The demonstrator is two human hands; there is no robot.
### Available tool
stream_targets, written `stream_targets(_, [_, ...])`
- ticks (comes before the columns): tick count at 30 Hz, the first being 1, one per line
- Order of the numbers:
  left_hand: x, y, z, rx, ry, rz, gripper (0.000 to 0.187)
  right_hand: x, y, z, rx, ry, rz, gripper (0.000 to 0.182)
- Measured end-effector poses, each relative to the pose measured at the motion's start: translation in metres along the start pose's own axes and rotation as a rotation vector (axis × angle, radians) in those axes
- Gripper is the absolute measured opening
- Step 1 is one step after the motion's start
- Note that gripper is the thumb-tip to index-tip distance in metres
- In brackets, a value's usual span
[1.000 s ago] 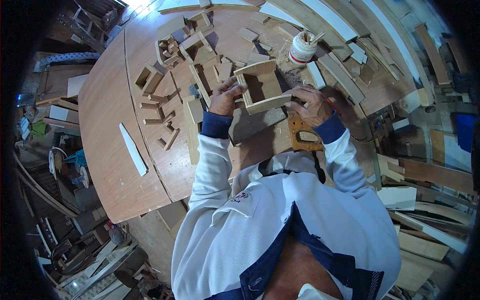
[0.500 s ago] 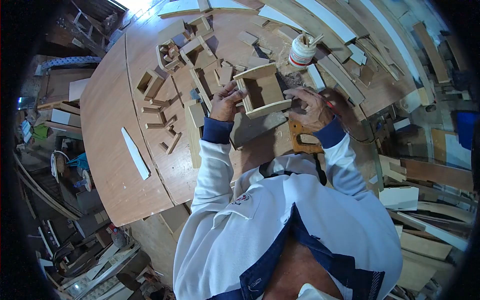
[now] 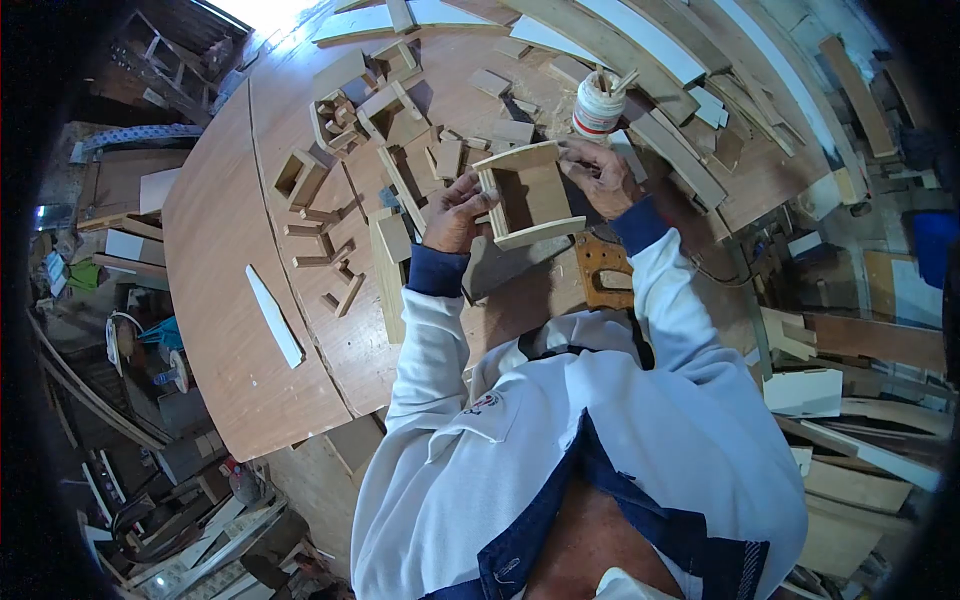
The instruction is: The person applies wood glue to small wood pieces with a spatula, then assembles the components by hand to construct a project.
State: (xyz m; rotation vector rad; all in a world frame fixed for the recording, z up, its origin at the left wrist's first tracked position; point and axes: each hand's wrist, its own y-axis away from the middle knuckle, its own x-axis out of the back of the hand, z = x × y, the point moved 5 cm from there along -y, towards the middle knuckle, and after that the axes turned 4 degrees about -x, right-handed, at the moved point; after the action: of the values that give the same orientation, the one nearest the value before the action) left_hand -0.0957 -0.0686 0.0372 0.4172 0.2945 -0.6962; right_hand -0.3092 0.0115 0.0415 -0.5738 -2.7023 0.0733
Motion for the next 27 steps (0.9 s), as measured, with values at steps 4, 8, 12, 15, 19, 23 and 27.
stream_targets(4, [0.002,0.000,-0.001,0.016,0.027,0.011,0.034,-0.006,0.002,-0.002,-0.062,0.048,-0.080,0.027])
stream_targets(8, [0.008,-0.004,-0.008,0.028,-0.023,0.022,0.039,-0.009,0.003,0.010,-0.061,0.027,-0.045,0.027])
stream_targets(12, [0.010,-0.005,-0.012,0.044,-0.013,0.038,0.045,-0.006,0.005,0.006,-0.068,0.105,-0.039,0.027])
stream_targets(15, [0.011,-0.005,-0.013,0.034,-0.025,0.046,0.046,-0.006,0.006,0.006,-0.073,0.076,-0.044,0.028])
stream_targets(19, [0.015,-0.006,-0.016,0.034,-0.008,0.091,0.045,-0.006,0.006,0.009,-0.079,0.084,-0.045,0.026])
stream_targets(23, [0.009,-0.004,-0.011,0.029,-0.017,0.037,0.041,-0.006,0.007,0.010,-0.125,0.076,-0.056,0.027])
stream_targets(27, [0.010,-0.005,-0.011,0.017,0.019,-0.007,0.041,-0.006,0.010,0.007,-0.121,0.092,-0.051,0.025])
